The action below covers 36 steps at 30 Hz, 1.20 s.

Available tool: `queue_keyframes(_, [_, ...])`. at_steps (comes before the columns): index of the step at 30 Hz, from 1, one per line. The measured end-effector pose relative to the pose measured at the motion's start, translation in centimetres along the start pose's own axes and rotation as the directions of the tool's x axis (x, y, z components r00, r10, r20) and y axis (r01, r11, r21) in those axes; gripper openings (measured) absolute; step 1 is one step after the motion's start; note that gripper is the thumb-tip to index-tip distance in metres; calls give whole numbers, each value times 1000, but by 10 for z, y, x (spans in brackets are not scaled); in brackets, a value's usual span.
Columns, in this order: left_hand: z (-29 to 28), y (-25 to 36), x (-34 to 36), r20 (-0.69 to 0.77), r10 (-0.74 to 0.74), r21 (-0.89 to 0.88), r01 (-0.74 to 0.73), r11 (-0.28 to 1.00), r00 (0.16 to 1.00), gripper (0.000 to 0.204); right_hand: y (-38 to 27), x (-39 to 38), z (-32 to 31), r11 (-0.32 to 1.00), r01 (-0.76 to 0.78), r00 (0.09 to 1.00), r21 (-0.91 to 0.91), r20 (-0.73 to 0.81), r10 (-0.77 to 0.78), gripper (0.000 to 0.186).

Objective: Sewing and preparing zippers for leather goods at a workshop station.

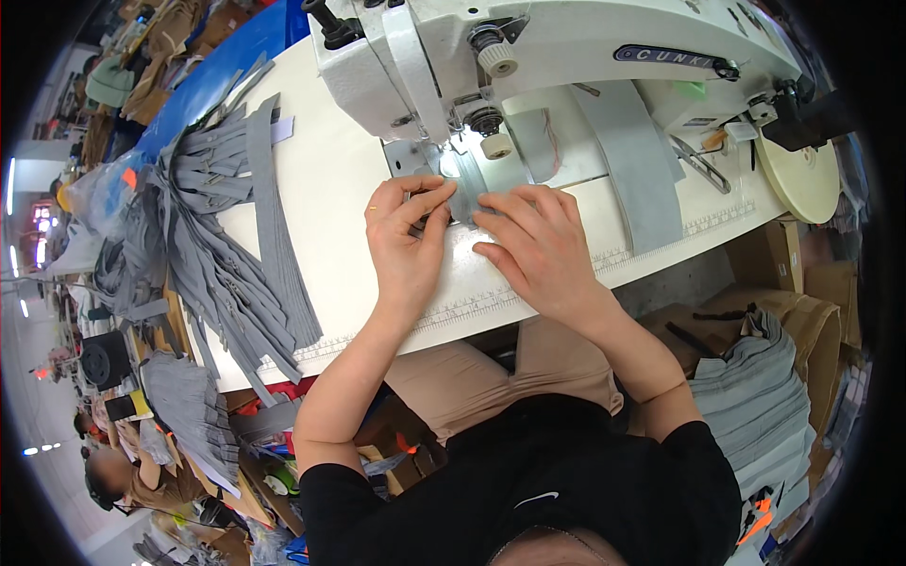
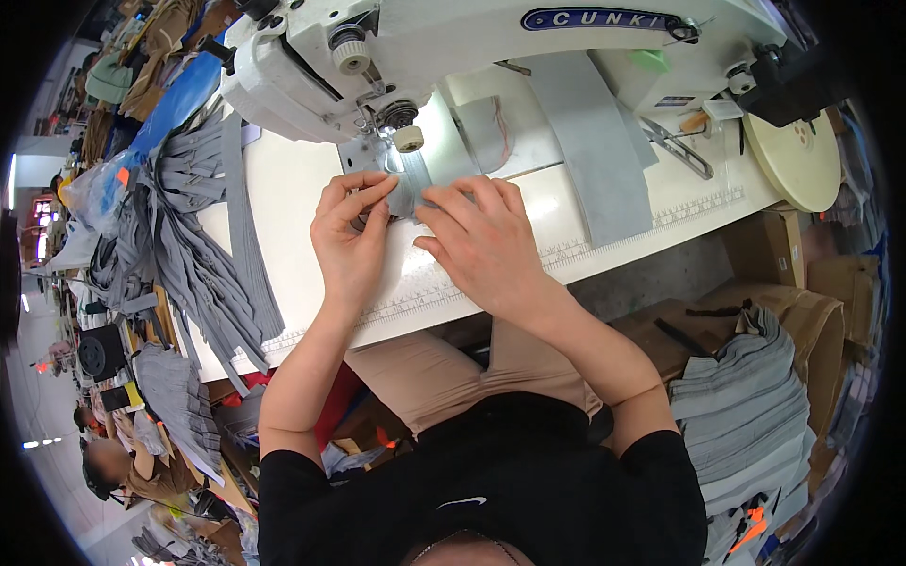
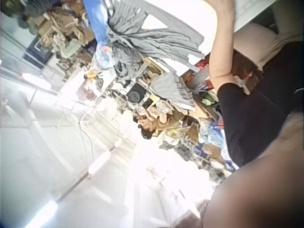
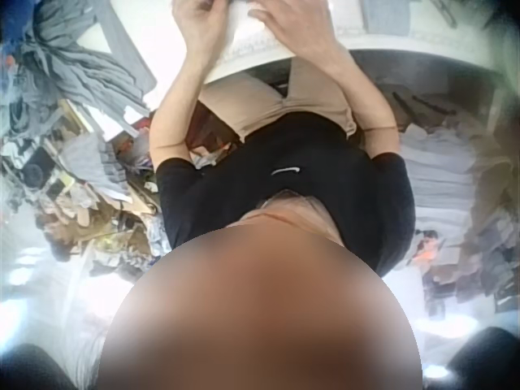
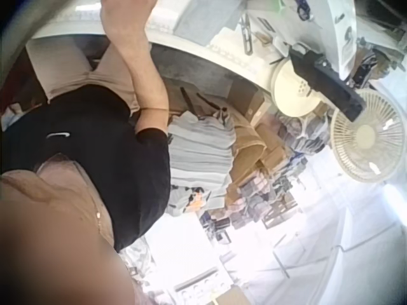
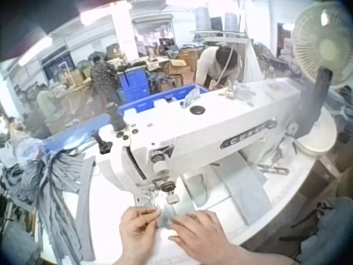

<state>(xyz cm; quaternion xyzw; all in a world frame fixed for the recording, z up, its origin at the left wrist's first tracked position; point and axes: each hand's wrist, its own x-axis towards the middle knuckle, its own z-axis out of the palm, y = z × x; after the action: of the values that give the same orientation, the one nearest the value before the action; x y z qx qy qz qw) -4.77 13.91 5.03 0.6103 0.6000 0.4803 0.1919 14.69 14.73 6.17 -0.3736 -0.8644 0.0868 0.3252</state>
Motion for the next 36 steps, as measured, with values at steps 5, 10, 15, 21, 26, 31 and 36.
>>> queue_keyframes(5, [1, 5, 1, 0, -84, -83, 83, 993, 997, 20, 0, 1, 0, 1000, -10, 999, -25, 45, 11, 35])
queue_keyframes(10, [3, -4, 2, -4, -24, -147, 24, 989, 1000, 17, 0, 4, 0, 999, -13, 996, -39, 83, 17, 34])
queue_keyframes(15, [3, 0, 2, 23, -25, -145, 29, 989, 999, 15, 2, 3, 5, 999, -28, 994, -22, 105, 30, 37])
queue_keyframes(21, [5, -2, 2, 1, 13, -156, -13, 988, 1000, 12, 0, 1, 3, 998, -46, 988, -35, 149, 50, 34])
queue_keyframes(26, [3, -2, 2, -20, 22, -152, -25, 988, 1000, 11, 3, -1, -13, 991, -105, 994, -78, -42, 102, 27])
queue_keyframes(31, [2, 2, 2, -15, 13, -131, -15, 991, 1000, 11, 43, 0, -73, 896, -251, 947, -366, -282, 151, 23])
queue_keyframes(36, [6, 1, 4, -15, 12, -147, -14, 989, 1000, 11, 79, -7, -89, 762, -301, 946, -573, -77, 315, 7])
